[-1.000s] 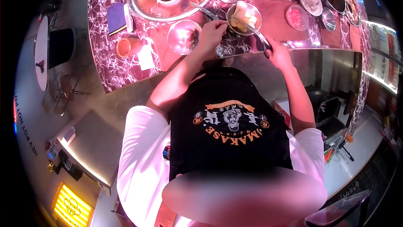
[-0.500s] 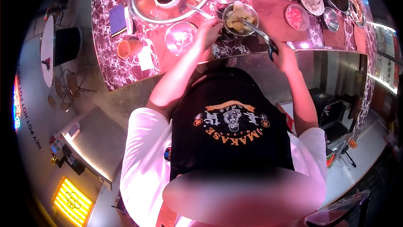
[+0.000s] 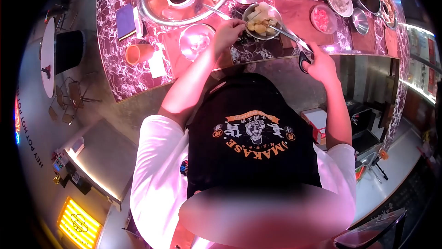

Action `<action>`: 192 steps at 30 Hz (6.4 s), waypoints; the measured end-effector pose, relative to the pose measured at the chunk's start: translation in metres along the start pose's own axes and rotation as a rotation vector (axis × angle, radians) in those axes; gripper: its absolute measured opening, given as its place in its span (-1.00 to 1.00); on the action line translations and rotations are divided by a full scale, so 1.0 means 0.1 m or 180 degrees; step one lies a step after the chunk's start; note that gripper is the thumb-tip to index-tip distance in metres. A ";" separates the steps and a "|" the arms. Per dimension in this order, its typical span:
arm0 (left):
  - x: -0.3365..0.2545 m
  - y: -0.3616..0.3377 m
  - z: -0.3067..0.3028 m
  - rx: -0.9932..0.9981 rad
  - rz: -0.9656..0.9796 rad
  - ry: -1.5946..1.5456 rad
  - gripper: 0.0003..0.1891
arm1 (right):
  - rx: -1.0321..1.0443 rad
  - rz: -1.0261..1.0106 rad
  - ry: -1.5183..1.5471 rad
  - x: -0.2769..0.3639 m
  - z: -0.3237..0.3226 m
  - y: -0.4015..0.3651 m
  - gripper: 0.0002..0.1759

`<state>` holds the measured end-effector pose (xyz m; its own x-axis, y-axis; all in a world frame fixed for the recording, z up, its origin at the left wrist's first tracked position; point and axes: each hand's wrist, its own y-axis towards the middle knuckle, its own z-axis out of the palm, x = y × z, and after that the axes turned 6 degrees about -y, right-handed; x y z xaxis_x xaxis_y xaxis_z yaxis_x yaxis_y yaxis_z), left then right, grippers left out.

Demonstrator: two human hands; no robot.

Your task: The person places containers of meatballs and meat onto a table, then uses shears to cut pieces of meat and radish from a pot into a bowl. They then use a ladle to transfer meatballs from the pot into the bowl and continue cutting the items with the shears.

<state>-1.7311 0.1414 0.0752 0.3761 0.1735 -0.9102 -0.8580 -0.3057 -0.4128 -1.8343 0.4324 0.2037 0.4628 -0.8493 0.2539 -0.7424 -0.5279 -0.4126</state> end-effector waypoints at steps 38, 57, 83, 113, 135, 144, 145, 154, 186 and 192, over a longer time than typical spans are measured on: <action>0.12 -1.03 -1.53 -0.1431 0.0066 0.1742 -0.79 | 0.2111 0.0673 0.3127 -0.58 0.00 1.12 -0.62; 1.01 1.50 -2.87 -0.2743 0.0032 0.0100 -0.88 | 0.1494 0.0511 0.2739 0.15 -0.42 0.36 -0.40; 1.00 0.29 -2.28 -0.3195 0.0902 -0.1107 -0.78 | -0.0051 -0.1843 -0.1776 3.76 0.60 2.18 -0.27; 0.18 -0.49 -1.01 -0.0131 -0.0159 -0.1236 -0.79 | -0.0772 -0.1558 -0.1381 0.98 -0.21 0.70 -0.15; 0.52 -0.18 0.26 -0.0081 -0.0752 -0.1450 -0.77 | -0.0105 -0.1386 -0.1777 -0.14 -0.09 0.79 -0.29; 0.65 -0.21 0.38 -0.0151 -0.0502 -0.1530 -0.79 | -0.0441 -0.1668 -0.1999 0.14 -0.72 0.60 -0.29; 0.63 -0.21 0.40 -0.0153 -0.0482 -0.1489 -0.80 | -0.0473 -0.1788 -0.2034 0.17 -0.68 0.68 -0.41; 0.66 -0.28 0.42 -0.0330 -0.0418 -0.1315 -0.79 | 0.0553 -0.1457 -0.2249 0.42 -0.59 0.90 -0.70; 0.71 -1.29 0.11 -0.0776 -0.0490 -0.0821 -0.77 | 0.0269 -0.1201 -0.1112 0.21 -0.83 0.64 -0.39; 0.90 -1.68 -0.07 -0.1567 -0.0229 -0.1522 -0.90 | 0.0649 -0.1139 0.2514 -0.14 0.70 0.75 -0.34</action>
<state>-1.5507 0.2019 0.0619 0.1335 0.5685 -0.8117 -0.5355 -0.6478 -0.5418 -1.8623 0.4044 0.1076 0.1254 -0.4273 0.8954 -0.4819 -0.8151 -0.3215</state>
